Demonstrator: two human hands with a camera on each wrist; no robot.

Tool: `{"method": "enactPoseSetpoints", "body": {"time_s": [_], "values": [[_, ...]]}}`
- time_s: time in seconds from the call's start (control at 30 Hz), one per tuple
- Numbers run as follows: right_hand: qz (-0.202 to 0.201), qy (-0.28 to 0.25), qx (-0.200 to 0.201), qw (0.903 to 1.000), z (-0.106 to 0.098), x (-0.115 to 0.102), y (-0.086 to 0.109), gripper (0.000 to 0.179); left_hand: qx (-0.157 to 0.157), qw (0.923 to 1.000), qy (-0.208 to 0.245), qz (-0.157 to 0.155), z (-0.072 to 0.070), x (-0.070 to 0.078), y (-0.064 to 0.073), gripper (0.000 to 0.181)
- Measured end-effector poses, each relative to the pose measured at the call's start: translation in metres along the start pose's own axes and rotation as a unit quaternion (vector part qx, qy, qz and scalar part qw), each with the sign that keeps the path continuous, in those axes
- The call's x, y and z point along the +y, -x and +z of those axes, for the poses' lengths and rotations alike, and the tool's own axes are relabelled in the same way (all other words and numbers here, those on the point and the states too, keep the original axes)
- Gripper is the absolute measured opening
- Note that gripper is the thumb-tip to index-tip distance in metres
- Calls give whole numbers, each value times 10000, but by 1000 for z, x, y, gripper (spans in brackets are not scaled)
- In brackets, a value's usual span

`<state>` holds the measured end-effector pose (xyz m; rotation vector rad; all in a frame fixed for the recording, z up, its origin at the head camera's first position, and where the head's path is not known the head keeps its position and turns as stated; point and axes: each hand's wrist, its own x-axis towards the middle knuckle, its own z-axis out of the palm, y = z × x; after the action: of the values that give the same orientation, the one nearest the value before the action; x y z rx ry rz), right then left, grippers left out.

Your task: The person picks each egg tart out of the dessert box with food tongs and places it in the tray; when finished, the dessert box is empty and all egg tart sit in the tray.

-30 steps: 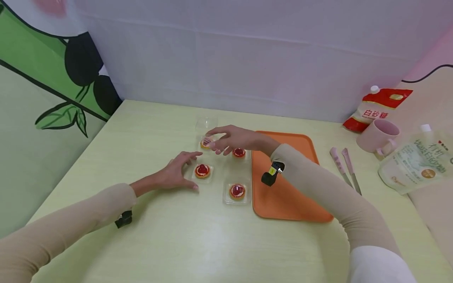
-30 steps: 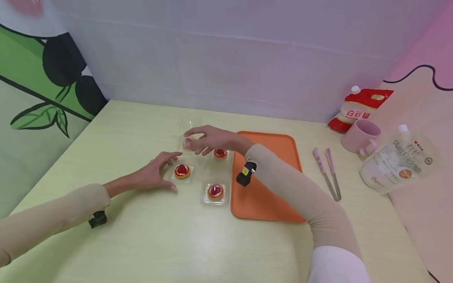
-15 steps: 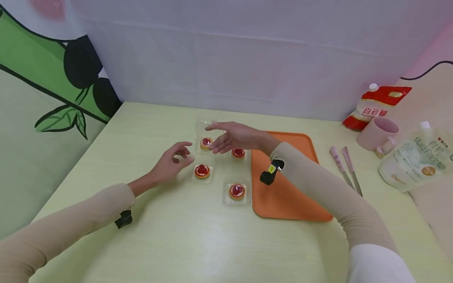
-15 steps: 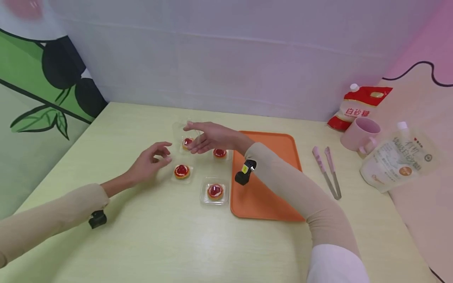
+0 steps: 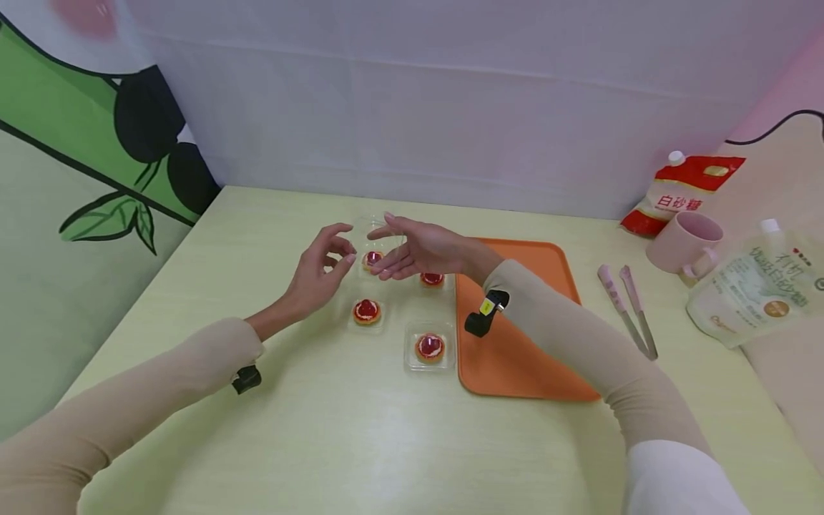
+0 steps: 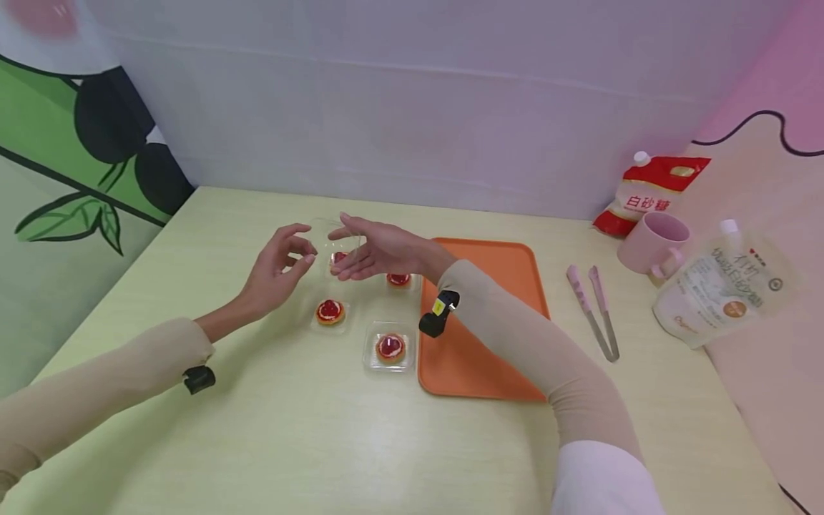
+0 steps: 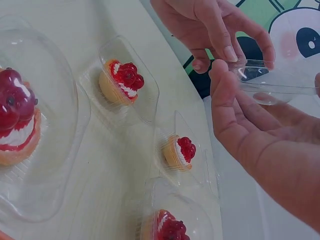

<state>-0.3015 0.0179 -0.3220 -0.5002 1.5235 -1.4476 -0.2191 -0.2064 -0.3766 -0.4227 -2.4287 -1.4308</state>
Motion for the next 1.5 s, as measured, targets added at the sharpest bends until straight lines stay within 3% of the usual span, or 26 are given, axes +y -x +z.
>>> {"method": "enactPoseSetpoints", "body": {"time_s": [0.37, 0.63, 0.8, 1.0, 1.13, 1.3, 1.4, 1.5], "values": [[5, 55, 126, 9999, -1, -1, -5, 58, 211, 9997, 63, -120, 1, -2, -7, 47], [-154, 692, 570, 9959, 2, -13, -12, 59, 57, 9989, 271, -380, -8, -2, -15, 52], [-496, 1555, 925, 9823, -1, -23, -15, 55, -108, 9955, 470, -820, -16, -1, -19, 55], [-992, 2552, 1378, 9519, 0, -27, -25, 55, 3, 9926, 494, -1112, -26, -4, -22, 56], [-1262, 2945, 1529, 9348, 4, -28, -31, 54, -75, 9898, 460, -1346, -33, -7, -25, 58], [-1387, 3127, 1427, 9288, 6, -32, -40, 55, -238, 9825, 439, -1794, -44, -11, -30, 63], [-1395, 3147, 1281, 9301, 4, -34, -47, 56, -308, 9794, 408, -1955, -51, -14, -31, 64], [-1374, 2963, 1217, 9373, 3, -34, -55, 56, -277, 9797, 411, -1944, -56, -16, -31, 64]]}}
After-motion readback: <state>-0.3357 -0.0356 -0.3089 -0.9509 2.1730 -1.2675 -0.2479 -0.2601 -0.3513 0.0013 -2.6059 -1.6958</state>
